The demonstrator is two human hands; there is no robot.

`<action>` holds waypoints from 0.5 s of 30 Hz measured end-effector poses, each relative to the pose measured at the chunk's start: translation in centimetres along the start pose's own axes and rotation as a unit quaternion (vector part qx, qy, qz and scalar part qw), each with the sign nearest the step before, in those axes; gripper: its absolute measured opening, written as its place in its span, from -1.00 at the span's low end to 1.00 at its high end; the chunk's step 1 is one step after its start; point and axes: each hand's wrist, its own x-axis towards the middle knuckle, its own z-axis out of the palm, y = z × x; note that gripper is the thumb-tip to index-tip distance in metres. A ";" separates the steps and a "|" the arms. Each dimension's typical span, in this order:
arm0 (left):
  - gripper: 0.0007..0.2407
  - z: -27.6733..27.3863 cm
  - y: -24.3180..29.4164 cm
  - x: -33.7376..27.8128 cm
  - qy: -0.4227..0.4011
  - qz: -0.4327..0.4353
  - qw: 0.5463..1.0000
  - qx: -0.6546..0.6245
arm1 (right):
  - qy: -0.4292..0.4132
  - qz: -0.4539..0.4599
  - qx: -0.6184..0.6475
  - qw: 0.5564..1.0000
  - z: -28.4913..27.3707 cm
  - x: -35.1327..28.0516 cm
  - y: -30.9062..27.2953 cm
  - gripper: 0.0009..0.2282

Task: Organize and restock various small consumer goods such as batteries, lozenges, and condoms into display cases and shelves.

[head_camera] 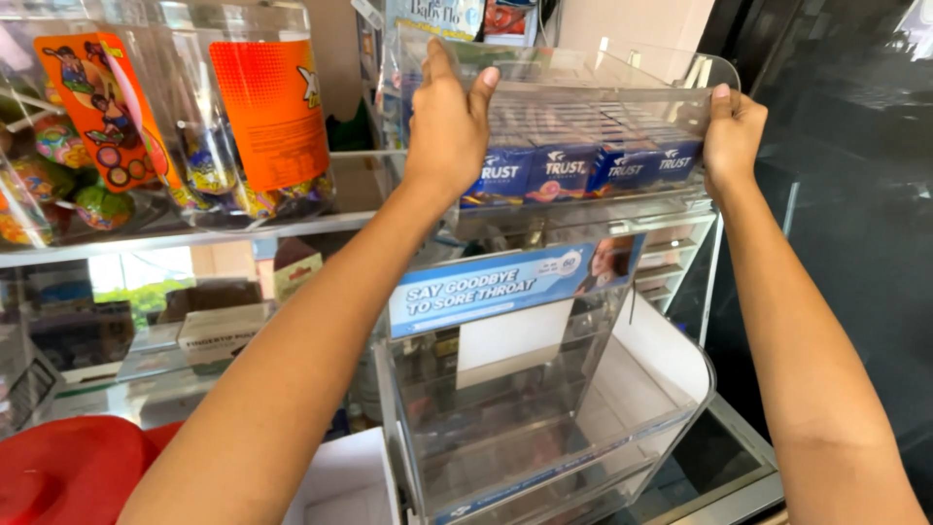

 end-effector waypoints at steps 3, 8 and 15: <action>-0.41 0.2 0.2 -0.3 0.012 0.000 1.000 -0.004 | -0.010 0.002 0.015 1.000 -0.2 -0.4 -0.7 -0.72; -0.42 0.3 0.2 -0.4 0.033 -0.007 0.999 0.003 | -0.030 0.143 0.090 0.985 0.1 -1.7 -4.4 -0.73; -0.41 -0.2 0.9 -0.7 0.024 -0.021 1.000 -0.003 | -0.010 -0.324 -0.130 0.937 0.1 -7.4 -12.8 -0.89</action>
